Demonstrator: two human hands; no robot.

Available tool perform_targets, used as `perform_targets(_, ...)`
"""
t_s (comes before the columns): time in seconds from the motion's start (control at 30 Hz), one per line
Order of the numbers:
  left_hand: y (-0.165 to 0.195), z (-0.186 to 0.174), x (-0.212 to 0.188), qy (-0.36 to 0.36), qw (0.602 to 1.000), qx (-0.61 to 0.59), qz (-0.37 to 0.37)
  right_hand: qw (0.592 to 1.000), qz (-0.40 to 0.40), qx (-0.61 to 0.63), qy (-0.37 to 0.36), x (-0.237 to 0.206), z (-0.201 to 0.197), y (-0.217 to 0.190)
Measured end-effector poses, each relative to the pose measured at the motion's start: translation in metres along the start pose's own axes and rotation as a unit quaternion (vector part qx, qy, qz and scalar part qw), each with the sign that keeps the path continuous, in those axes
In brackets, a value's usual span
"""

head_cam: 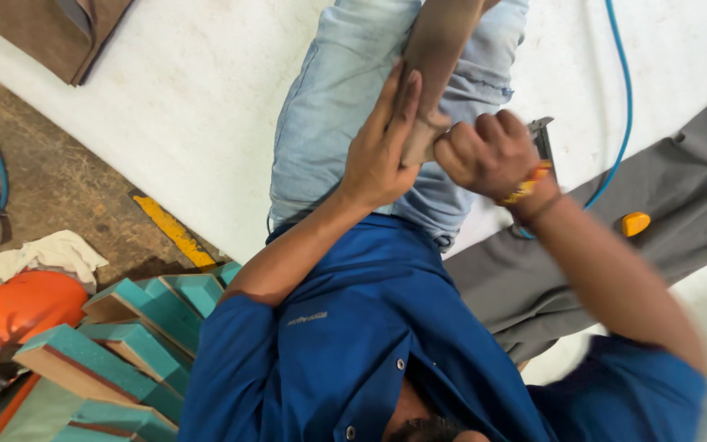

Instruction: The person sits on the workshop floor and stretches a brown fabric cover over a square wooden board, folding the edges over the back. They use a pneumatic staple gun to fasten the fabric at several points, pressing the fabric taut by hand, then marks the back of the covered board with a pen.

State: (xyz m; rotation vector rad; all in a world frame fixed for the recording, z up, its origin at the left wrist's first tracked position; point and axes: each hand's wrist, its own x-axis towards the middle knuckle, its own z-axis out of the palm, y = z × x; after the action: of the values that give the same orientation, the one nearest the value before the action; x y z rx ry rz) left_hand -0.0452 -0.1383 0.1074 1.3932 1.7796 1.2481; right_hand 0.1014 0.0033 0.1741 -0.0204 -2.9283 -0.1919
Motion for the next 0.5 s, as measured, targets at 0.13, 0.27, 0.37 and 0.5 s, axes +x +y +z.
perform_targets(0.13,-0.003,-0.006,-0.001,-0.021,1.0,0.006,-0.012,0.986,0.094,0.1,0.09,-0.006,0.049,-0.026)
perform_targets(0.27,-0.005,-0.012,-0.001,-0.064,0.997,0.001,0.05,0.987,0.095,0.098,0.085,-0.032,0.07,-0.035)
perform_targets(0.37,-0.003,-0.006,0.0,-0.076,0.996,-0.008,0.051,0.988,0.087,0.107,0.075,-0.049,0.072,-0.029)
perform_targets(0.5,-0.008,0.006,-0.002,-0.063,0.992,-0.036,0.1,0.978,0.123,0.145,0.084,-0.053,0.084,-0.038)
